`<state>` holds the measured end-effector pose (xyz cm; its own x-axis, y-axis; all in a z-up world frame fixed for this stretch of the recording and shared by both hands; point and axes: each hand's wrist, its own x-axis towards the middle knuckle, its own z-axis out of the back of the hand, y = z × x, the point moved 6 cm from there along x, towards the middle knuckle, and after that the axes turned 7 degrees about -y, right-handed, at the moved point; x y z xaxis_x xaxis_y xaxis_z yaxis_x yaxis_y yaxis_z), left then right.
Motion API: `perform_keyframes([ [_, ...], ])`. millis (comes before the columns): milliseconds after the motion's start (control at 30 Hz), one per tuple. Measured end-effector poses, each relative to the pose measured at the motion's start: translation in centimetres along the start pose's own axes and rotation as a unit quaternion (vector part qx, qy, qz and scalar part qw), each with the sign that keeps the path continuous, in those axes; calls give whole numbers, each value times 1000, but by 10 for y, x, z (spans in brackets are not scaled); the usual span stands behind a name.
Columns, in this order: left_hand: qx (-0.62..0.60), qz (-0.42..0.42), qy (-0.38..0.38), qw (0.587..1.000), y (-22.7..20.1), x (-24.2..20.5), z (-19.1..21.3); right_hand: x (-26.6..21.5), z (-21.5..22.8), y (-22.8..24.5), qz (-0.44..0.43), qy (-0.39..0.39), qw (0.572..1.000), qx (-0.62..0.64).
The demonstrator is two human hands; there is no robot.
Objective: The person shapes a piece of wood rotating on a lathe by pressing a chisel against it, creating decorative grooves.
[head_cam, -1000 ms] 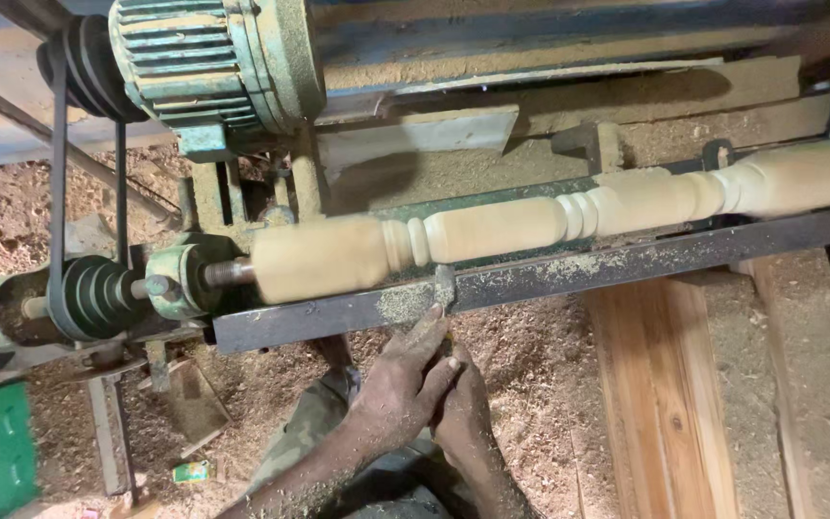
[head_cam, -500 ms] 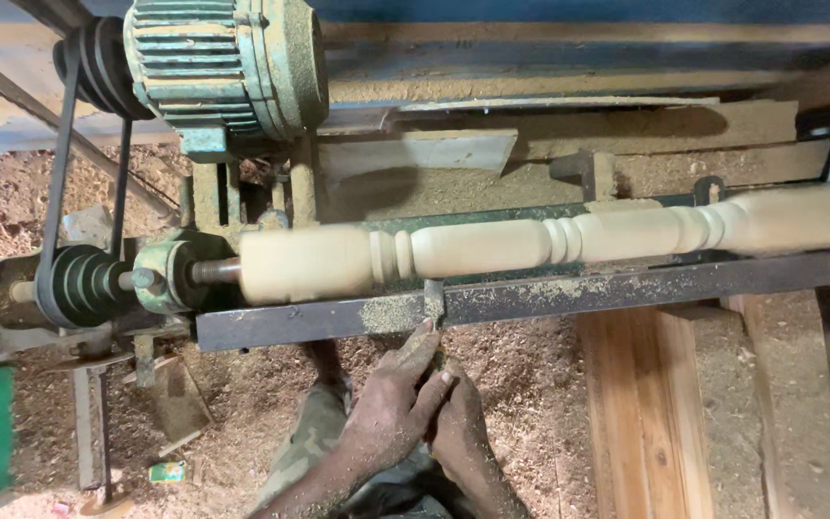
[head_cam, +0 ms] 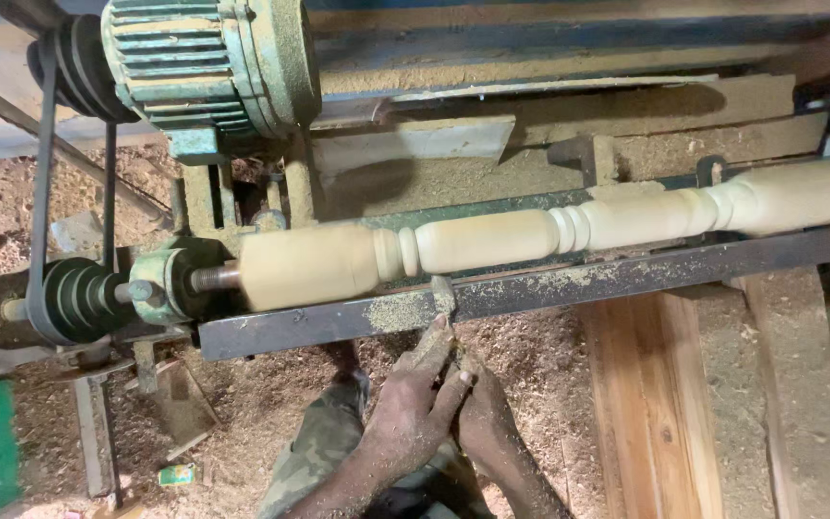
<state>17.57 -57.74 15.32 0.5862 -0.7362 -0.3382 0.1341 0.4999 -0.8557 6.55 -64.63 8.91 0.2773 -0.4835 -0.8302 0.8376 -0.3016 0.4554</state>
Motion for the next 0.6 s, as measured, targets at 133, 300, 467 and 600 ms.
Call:
perform_keyframes([
  [133,-15,-18,1,1000,3,2,1,7,-14,-6,58,17,991,115],
  [300,-32,-30,-5,999,0,2,9,13,-23,-22,11,31,989,142],
  [467,-1,4,29,1000,7,1,12,-9,-17,7,54,-7,991,126],
  [600,-4,-50,4,999,4,0,18,-20,-21,22,1,-15,985,174],
])
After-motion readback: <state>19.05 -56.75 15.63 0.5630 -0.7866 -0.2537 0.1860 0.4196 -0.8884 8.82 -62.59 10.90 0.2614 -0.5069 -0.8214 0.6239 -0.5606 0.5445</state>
